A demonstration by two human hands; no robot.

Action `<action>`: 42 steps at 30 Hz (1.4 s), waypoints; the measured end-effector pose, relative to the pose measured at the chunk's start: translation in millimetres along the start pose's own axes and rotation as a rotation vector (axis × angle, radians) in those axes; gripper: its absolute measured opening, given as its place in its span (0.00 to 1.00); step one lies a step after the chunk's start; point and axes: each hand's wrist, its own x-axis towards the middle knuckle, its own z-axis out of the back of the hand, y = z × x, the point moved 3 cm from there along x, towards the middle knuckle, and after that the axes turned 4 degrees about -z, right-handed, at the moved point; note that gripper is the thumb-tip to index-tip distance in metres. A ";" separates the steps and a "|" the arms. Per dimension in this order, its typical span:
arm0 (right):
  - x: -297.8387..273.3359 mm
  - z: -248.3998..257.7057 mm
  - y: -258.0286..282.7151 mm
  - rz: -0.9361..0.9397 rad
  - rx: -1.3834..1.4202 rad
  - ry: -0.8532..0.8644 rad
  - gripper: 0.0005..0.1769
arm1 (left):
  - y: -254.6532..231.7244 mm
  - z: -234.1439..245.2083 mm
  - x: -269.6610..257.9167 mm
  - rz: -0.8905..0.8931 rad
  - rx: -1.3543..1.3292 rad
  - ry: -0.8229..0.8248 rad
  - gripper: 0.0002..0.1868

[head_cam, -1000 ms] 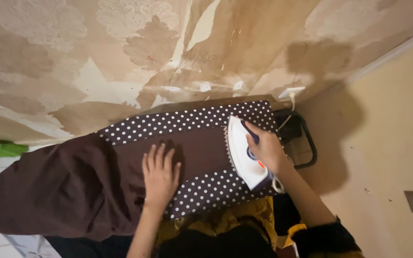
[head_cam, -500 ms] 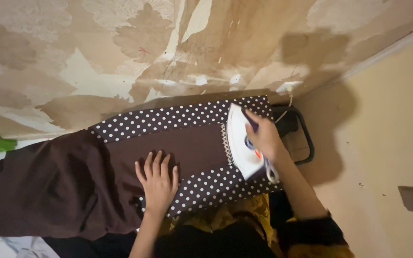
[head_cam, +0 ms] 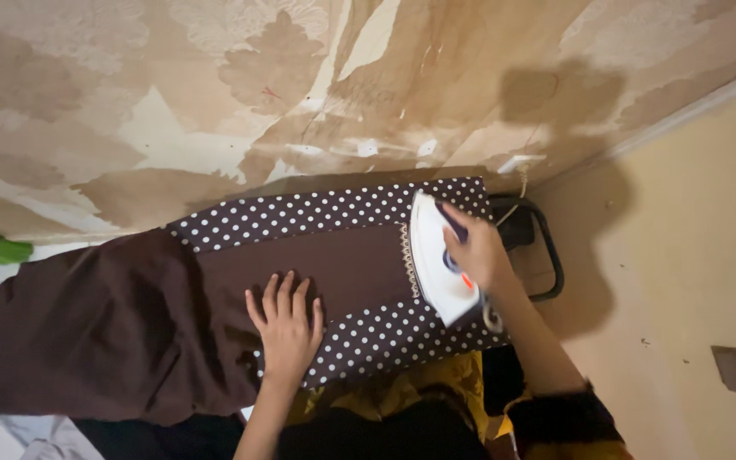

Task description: The person irons a brown garment on a polka-dotted ironing board. They repeatedly smooth the fabric with their hands, reposition the garment, and use a white iron to press different sections until the garment appears flat.

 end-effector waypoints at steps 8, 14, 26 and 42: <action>18.0 -18.9 40.9 -0.017 0.069 0.041 0.25 | 0.9 -0.3 -2.1 -0.002 0.006 -0.027 0.19; -64.2 -37.5 58.6 -0.260 0.117 0.292 0.28 | 3.3 -2.3 -5.7 0.030 -0.025 -0.043 0.18; 40.2 -86.4 76.6 0.005 -0.070 0.126 0.25 | 4.5 4.1 -7.1 0.028 -0.081 -0.091 0.16; -81.6 -72.3 122.4 0.127 -0.084 0.496 0.27 | 11.3 5.2 -11.8 0.093 -0.200 -0.162 0.18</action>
